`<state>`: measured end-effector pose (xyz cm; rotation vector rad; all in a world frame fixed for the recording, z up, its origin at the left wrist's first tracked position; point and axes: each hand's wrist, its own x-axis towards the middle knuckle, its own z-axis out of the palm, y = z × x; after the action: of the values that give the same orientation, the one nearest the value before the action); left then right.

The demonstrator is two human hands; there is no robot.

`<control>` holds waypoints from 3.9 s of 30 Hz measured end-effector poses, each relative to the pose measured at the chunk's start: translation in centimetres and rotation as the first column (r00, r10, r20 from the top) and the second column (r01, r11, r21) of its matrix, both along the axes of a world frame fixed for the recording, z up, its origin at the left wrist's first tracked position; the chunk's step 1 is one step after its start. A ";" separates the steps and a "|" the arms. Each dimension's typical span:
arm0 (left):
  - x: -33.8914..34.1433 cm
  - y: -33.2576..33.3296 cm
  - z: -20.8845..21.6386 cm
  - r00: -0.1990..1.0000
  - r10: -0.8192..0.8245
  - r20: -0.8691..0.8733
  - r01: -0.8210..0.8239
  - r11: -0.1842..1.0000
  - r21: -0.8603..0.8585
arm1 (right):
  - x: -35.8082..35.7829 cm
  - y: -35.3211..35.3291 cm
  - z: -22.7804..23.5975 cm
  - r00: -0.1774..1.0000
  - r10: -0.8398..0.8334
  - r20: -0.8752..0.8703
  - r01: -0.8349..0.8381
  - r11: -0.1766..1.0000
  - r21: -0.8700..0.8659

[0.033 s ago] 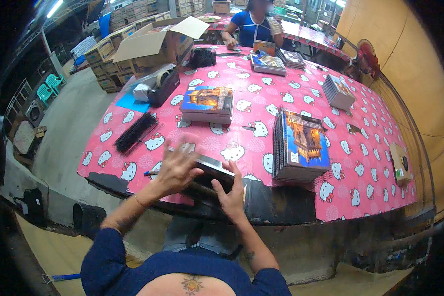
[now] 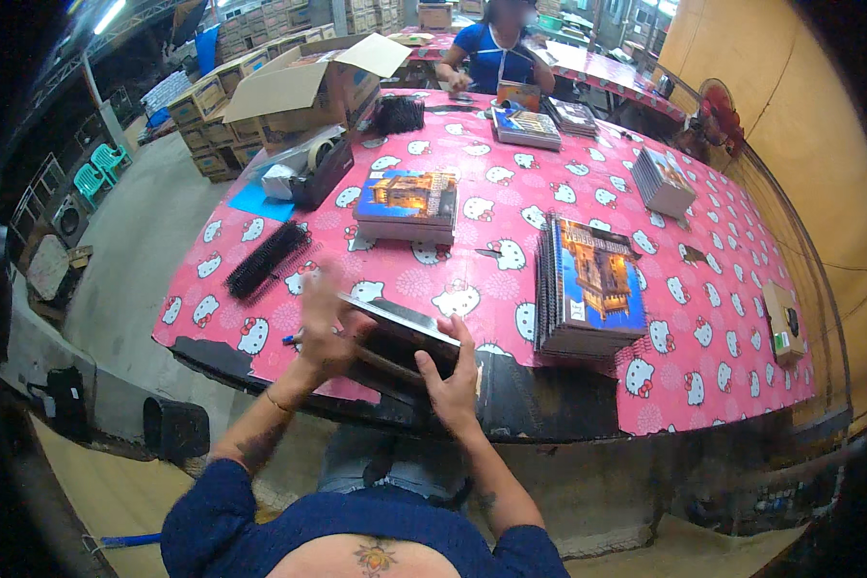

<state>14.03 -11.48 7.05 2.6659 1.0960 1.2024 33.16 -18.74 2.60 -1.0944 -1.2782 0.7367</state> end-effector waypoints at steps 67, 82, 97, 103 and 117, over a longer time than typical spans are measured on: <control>-5.1 1.6 3.5 0.972 -0.228 -0.052 0.192 0.904 -0.383 | -1.3 5.1 8.8 0.631 0.151 0.761 -0.310 0.948 0.069; -0.4 -4.6 -6.2 0.908 0.234 -0.346 -0.225 0.972 0.068 | -0.7 5.1 8.9 0.498 0.059 0.865 -0.162 0.986 0.026; 0.6 -3.5 -6.1 0.940 0.192 -0.282 -0.136 0.968 0.209 | 2.9 2.6 9.6 0.471 0.047 0.881 -0.201 0.978 0.055; 0.7 -2.5 -4.1 0.939 0.217 -0.267 -0.172 0.968 0.183 | 2.9 2.6 9.6 0.482 0.082 0.872 -0.210 0.977 0.025; 2.6 0.0 0.6 0.791 0.359 -0.495 -0.328 0.932 0.152 | 3.2 2.0 9.9 0.487 0.119 0.865 -0.117 0.991 -0.070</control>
<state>16.63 -11.48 7.66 3.0152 1.7033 0.5272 36.40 -16.73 12.51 -1.4652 -2.2457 0.2192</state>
